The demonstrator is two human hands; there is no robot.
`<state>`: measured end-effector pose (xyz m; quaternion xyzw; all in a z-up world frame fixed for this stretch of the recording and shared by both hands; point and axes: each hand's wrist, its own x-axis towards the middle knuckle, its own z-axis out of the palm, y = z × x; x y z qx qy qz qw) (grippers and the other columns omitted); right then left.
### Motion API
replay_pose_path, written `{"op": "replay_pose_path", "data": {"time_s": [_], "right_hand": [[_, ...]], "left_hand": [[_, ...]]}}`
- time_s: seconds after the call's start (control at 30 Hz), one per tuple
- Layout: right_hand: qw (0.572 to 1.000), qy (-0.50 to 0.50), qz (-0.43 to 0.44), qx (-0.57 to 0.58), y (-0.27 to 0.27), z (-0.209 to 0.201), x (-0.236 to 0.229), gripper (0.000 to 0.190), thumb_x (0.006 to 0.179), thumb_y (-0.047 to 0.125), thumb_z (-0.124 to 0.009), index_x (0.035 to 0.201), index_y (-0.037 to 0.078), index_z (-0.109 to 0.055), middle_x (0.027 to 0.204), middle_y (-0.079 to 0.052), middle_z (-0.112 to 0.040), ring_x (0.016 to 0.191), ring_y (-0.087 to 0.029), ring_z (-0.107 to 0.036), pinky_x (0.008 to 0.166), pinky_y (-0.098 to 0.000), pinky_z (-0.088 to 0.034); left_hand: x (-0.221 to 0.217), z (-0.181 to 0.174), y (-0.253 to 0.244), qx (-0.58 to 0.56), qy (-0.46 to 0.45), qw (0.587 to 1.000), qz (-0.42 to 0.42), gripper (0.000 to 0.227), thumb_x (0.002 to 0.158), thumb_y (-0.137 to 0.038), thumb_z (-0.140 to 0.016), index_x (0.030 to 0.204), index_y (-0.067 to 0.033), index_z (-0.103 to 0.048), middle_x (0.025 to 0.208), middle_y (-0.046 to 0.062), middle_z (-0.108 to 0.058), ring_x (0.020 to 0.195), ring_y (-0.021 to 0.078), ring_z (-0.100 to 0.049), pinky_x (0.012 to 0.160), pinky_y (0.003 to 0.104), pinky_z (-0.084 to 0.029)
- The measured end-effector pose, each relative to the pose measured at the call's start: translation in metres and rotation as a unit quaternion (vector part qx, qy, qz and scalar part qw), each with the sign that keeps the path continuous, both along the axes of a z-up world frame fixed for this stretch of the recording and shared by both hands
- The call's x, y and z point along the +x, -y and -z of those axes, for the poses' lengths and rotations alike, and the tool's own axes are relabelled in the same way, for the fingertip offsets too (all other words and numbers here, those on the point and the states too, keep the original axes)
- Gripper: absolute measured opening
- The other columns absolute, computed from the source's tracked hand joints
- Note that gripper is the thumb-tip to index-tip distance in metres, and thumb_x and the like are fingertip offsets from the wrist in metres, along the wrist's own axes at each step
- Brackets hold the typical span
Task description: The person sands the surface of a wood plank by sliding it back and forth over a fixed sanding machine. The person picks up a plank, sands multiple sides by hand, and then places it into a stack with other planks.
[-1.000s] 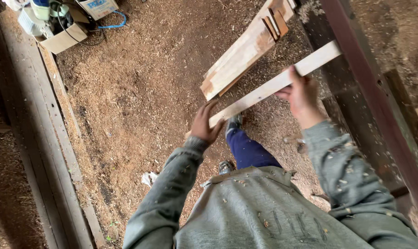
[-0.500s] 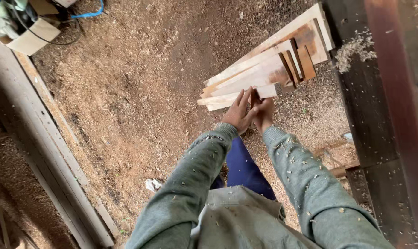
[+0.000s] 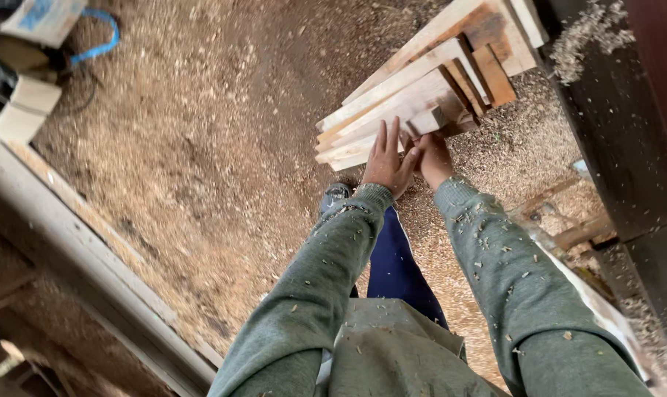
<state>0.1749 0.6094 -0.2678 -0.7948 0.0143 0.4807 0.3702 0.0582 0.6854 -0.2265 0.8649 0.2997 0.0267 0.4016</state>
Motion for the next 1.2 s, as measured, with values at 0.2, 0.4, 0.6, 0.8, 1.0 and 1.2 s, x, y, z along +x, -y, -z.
{"op": "replay_pose_path", "data": {"time_s": [0.2, 0.4, 0.6, 0.8, 1.0, 1.2], "right_hand": [[0.994, 0.091, -0.017, 0.066, 0.015, -0.065, -0.012, 0.040, 0.105, 0.024, -0.045, 0.141, 0.008, -0.054, 0.122, -0.008, -0.072, 0.061, -0.001, -0.060, 0.049, -0.0199, -0.049], [0.980, 0.100, 0.064, 0.160, 0.066, -0.105, -0.066, 0.049, 0.101, 0.032, -0.057, 0.142, 0.005, -0.055, 0.136, -0.012, -0.064, 0.082, -0.023, -0.051, 0.065, -0.0324, -0.043], [0.987, 0.124, 0.010, 0.099, 0.179, -0.160, -0.178, 0.058, 0.097, 0.047, -0.058, 0.137, 0.006, -0.059, 0.137, -0.017, -0.067, 0.127, -0.028, -0.065, 0.110, -0.0428, -0.050], [0.988, 0.120, 0.091, -0.023, 0.336, -0.199, -0.307, 0.039, 0.102, 0.029, -0.054, 0.140, 0.030, -0.056, 0.154, -0.001, -0.041, 0.146, -0.027, -0.035, 0.123, -0.0484, -0.026], [0.949, 0.019, -0.020, -0.313, 0.417, -0.174, -0.491, 0.050, 0.101, 0.013, -0.056, 0.139, 0.045, -0.057, 0.167, 0.009, -0.024, 0.156, -0.026, -0.017, 0.129, -0.0506, -0.014], [0.851, -0.012, 0.494, -0.177, 0.444, -0.110, -0.605, 0.042, 0.093, 0.008, -0.065, 0.131, 0.027, -0.066, 0.152, -0.004, -0.049, 0.134, -0.033, -0.047, 0.109, -0.0455, -0.046]], "left_hand": [[0.013, -0.016, -0.014, -0.093, -0.006, 0.993, 0.078, 0.083, 0.104, -0.054, -0.043, 0.165, -0.0139, -0.004, 0.167, 0.028, -0.011, 0.136, 0.0476, -0.051, 0.113, 0.048, -0.045], [-0.009, -0.074, -0.014, -0.169, -0.087, 0.979, 0.078, 0.087, 0.093, -0.051, -0.045, 0.162, -0.0194, -0.001, 0.170, 0.020, 0.000, 0.113, 0.0405, -0.070, 0.109, 0.045, -0.047], [-0.082, -0.151, -0.040, -0.102, -0.233, 0.928, 0.271, 0.092, 0.087, -0.058, -0.052, 0.162, -0.0218, -0.011, 0.171, 0.013, 0.008, 0.147, 0.0435, -0.029, 0.117, 0.051, -0.036], [-0.111, -0.173, -0.054, -0.142, -0.341, 0.805, 0.464, 0.086, 0.090, -0.057, -0.059, 0.160, -0.0181, -0.027, 0.162, 0.017, -0.032, 0.146, 0.0386, -0.036, 0.119, 0.053, -0.033], [-0.135, -0.129, -0.003, 0.198, -0.301, 0.749, 0.556, 0.081, 0.092, -0.049, -0.059, 0.158, -0.0162, -0.026, 0.153, 0.018, -0.041, 0.137, 0.0362, -0.046, 0.114, 0.050, -0.043], [-0.141, -0.096, 0.142, 0.078, -0.111, 0.798, 0.587, 0.069, 0.094, -0.041, -0.063, 0.152, -0.0146, -0.035, 0.147, 0.019, -0.047, 0.132, 0.0357, -0.052, 0.109, 0.049, -0.049]]}}
